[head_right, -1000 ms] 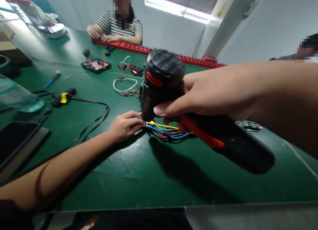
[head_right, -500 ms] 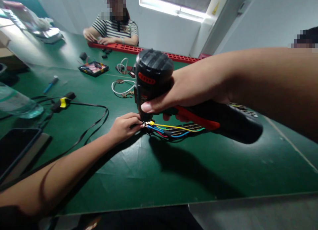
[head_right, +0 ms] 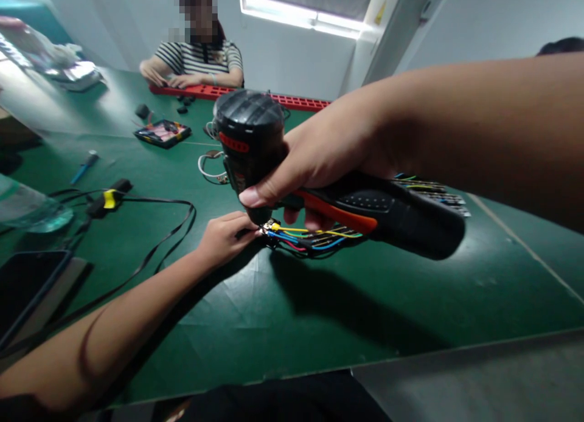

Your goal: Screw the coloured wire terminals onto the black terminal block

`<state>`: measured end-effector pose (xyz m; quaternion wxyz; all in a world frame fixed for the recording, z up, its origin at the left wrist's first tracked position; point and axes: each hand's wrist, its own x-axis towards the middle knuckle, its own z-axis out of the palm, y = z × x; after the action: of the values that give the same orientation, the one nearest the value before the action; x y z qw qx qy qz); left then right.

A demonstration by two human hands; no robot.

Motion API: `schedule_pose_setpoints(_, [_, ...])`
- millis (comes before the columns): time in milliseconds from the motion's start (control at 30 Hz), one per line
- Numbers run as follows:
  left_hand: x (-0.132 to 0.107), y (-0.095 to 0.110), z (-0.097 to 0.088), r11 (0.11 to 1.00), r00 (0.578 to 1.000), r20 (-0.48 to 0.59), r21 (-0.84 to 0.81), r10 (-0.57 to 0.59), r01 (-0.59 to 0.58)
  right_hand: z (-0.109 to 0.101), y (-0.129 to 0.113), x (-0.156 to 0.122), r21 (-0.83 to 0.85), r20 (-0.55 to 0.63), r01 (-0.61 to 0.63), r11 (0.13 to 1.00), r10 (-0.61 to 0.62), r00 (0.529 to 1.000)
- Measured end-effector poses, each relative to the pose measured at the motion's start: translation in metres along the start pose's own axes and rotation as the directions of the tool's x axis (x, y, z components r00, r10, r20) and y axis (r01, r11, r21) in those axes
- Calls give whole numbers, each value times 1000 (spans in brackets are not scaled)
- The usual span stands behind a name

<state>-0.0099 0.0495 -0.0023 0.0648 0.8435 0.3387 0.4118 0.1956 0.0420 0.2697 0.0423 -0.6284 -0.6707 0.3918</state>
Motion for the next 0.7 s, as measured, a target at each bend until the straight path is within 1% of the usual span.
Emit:
schedule_pose_setpoints(67, [0,1,0,1000,1000,-4,10,-6,6,2,-1,-1,32,136,-51,998,46,990])
schedule_pose_setpoints(100, [0,1,0,1000,1000,0,14,-6,6,3,-2,-2,49,179,-72,996,62,982])
schedule_pose_setpoints(167, [0,2,-1,1000,1000,10,17,-5,4,4,-2,-2,73,188,-84,994,69,980])
schedule_pose_setpoints(233, [0,2,-1,1000,1000,21,17,-4,4,3,-2,-1,60,195,-76,995,63,979])
schedule_pose_setpoints(400, [-1,2,0,1000,1000,-3,17,-17,17,-2,-1,3,-84,348,23,996,7,938])
schedule_pose_setpoints(533, [-1,2,2,1000,1000,-23,9,-16,17,-1,-2,2,-113,374,61,992,-15,927])
schedule_pose_setpoints(700, [-2,2,2,1000,1000,-8,13,-27,27,-2,-4,3,-118,416,106,987,-48,908])
